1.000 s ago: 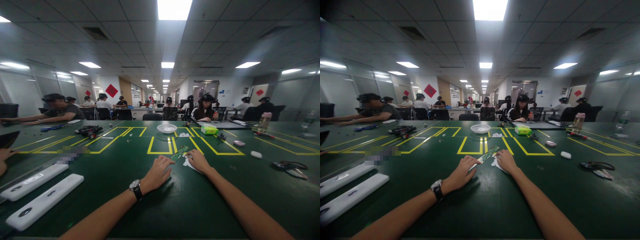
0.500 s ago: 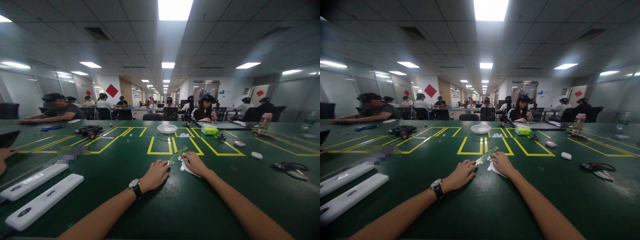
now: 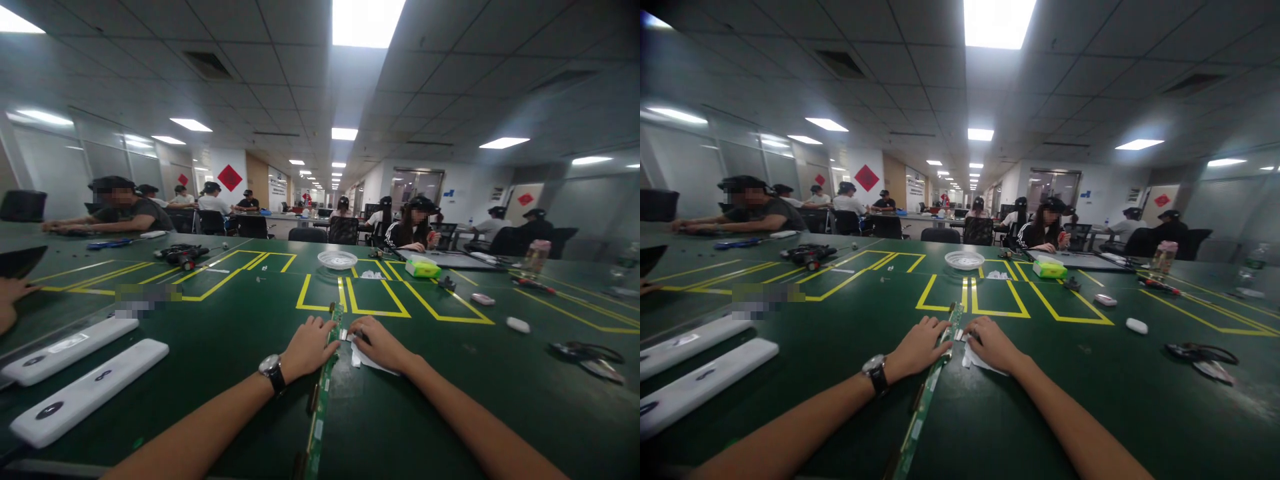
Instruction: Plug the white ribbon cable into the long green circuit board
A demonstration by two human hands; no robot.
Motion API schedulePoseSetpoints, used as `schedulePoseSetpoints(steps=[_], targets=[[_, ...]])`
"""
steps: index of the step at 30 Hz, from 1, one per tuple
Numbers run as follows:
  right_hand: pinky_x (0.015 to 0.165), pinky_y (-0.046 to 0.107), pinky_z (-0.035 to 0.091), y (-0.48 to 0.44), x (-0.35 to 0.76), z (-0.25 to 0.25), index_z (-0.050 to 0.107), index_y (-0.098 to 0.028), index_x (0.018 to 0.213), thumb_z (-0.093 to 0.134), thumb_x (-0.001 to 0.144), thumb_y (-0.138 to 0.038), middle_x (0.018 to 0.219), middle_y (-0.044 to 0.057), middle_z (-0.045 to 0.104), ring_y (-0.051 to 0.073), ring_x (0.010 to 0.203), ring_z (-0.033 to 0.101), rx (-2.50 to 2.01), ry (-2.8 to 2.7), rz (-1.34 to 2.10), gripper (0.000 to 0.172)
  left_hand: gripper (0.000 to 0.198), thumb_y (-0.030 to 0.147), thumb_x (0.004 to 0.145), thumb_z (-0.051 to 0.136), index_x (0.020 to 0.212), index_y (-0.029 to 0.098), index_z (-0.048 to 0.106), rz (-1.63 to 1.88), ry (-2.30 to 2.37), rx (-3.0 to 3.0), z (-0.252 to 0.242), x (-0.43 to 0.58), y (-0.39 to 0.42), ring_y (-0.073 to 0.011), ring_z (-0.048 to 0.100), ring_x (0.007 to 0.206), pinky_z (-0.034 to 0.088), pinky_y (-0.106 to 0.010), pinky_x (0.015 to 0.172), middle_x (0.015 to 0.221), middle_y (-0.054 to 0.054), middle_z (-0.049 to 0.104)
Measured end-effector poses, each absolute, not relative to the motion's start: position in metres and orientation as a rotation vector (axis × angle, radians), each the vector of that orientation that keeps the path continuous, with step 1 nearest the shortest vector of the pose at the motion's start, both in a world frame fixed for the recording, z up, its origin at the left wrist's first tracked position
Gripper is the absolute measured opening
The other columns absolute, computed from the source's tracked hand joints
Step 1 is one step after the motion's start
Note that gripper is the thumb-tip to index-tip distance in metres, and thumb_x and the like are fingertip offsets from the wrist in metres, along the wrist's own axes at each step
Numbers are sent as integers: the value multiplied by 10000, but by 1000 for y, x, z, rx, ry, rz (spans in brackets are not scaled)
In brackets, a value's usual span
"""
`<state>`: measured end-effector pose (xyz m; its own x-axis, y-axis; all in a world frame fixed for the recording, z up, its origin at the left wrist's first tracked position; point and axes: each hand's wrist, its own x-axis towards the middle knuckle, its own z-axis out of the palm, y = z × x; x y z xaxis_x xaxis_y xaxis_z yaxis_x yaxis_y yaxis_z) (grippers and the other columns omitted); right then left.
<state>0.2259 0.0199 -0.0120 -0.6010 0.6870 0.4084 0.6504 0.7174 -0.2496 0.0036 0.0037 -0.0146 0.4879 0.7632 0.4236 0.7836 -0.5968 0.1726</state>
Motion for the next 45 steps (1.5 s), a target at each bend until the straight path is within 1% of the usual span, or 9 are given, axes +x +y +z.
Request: schedulePoseSetpoints(steps=[4, 8, 14, 19, 25, 31, 37, 41, 45], targets=[[931, 350, 384, 15, 219, -10, 627, -193, 1014, 496, 858, -176, 1045, 74, 624, 204, 1030, 520, -1010, -2446, 159, 205, 487, 462, 831, 551, 1257, 236, 481, -747, -1461, -2690, -20, 5, 6, -282, 490, 1009, 421, -389, 824, 1039, -100, 549], [934, 344, 384, 15, 218, -9, 623, -197, 1009, 490, 861, -177, 1061, 70, 619, 202, 1033, 519, -1026, -2433, 193, 200, 511, 352, 769, 630, 1244, 246, 475, -908, -1587, -2757, -25, 6, 12, -258, 527, 966, 424, -354, 802, 1024, -77, 559], [925, 352, 384, 19, 219, -13, 607, -183, 1070, 533, 833, -219, 1051, 86, 613, 221, 1032, 519, -1146, -2393, 108, 251, 571, 122, 742, 530, 1301, 146, 416, -1564, -1797, -2907, -29, 1, 34, -142, 533, 753, 414, -242, 695, 851, -9, 568], [923, 357, 379, 21, 225, -11, 636, -167, 1012, 566, 806, -253, 1059, 100, 593, 232, 1022, 515, -1177, -2405, 105, 234, 467, 97, 725, 524, 1189, 99, 573, -1998, -1931, -3008, -21, -1, 40, -105, 485, 599, 363, -212, 582, 672, 25, 539], [856, 325, 391, 13, 224, -5, 601, -180, 916, 584, 769, -232, 988, 68, 583, 208, 949, 514, -1120, -2374, 214, 157, 502, 127, 727, 609, 1225, 115, 543, -2473, -1894, -3166, -20, 6, 32, -111, 568, 609, 426, -220, 586, 774, -20, 634], [641, 240, 369, 9, 219, -3, 537, -184, 916, 569, 741, -198, 798, -14, 555, 129, 692, 491, -1191, -2252, 520, 179, 511, 119, 728, 610, 1228, 140, 506, -2584, -1963, -3256, -16, 4, 28, -92, 552, 504, 448, -207, 488, 739, -12, 625], [555, 212, 333, 9, 216, -4, 512, -181, 881, 562, 718, -178, 727, -46, 496, 97, 608, 443, -1119, -2137, 844, 170, 356, 60, 655, 493, 990, 136, 587, -2597, -2149, -3218, 0, 2, 22, -92, 528, 439, 464, -204, 424, 634, 15, 594], [564, 211, 343, 9, 215, -3, 510, -179, 864, 559, 707, -163, 726, -47, 474, 99, 625, 442, -1081, -2053, 941, 166, 102, 158, 744, 511, 815, 144, 582, -2629, -2180, -3031, 5, 3, 16, -77, 492, 395, 417, -173, 395, 534, 38, 538], [586, 217, 361, 4, 208, 2, 498, -178, 817, 565, 720, -192, 703, -47, 459, 104, 634, 447, -1057, -1989, 1032, 119, 205, 340, 803, 573, 824, 138, 596, -2681, -2091, -2966, 3, 6, 15, -89, 546, 475, 447, -179, 470, 581, 16, 582]])
